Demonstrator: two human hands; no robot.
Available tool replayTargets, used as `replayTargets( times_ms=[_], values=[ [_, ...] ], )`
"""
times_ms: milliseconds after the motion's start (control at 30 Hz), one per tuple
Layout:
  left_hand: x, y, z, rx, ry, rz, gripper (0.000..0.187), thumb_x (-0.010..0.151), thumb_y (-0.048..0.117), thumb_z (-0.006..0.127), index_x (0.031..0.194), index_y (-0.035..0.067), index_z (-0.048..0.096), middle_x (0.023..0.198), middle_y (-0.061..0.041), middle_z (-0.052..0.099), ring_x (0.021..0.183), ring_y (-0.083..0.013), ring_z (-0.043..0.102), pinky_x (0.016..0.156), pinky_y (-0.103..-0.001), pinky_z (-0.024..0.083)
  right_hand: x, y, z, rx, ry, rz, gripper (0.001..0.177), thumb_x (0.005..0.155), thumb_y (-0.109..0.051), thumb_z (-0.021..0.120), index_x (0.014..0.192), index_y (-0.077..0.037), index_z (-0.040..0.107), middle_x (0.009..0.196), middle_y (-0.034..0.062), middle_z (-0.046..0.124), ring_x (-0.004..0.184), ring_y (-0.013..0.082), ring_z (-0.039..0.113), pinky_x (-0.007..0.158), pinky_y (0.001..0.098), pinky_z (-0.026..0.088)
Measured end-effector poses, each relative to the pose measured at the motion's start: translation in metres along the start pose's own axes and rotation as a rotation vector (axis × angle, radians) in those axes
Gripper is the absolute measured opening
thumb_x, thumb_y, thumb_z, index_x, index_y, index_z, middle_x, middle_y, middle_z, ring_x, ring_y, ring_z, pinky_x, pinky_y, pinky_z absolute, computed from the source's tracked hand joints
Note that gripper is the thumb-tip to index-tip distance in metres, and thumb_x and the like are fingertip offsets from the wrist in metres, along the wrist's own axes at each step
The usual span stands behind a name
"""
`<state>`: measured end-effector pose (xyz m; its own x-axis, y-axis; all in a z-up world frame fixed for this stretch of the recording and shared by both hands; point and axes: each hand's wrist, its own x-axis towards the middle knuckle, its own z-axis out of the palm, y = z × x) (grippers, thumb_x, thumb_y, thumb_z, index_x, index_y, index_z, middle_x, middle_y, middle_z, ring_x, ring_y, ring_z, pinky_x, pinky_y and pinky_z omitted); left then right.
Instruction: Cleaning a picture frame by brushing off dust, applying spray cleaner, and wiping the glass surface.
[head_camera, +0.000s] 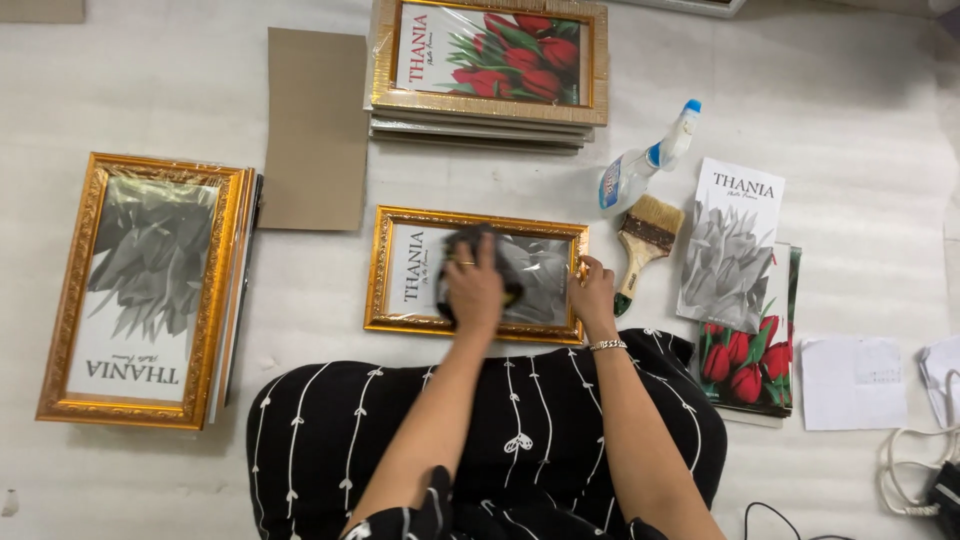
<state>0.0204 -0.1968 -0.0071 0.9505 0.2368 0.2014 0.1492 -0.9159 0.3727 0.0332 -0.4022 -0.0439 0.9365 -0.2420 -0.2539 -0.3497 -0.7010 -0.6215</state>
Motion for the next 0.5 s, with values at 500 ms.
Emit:
replayTargets(
  times_ms=[500],
  values=[
    [0.033,-0.008,0.035,0.061,-0.254,0.345,0.054,0.104,0.020,0.042,0.150,0.047,0.038,0.153,-0.009,0.049,0.125,-0.0408,0.055,0.094,-0.058,0.046,0.025,0.043,0.017,0.029,0.013,-0.023,0.046,0.098,-0.007,0.052,0.144,-0.004,0.047,0.115,0.0139,0.056,0.112,0.0341,0.063,0.090,0.0457,0.053]
  ],
)
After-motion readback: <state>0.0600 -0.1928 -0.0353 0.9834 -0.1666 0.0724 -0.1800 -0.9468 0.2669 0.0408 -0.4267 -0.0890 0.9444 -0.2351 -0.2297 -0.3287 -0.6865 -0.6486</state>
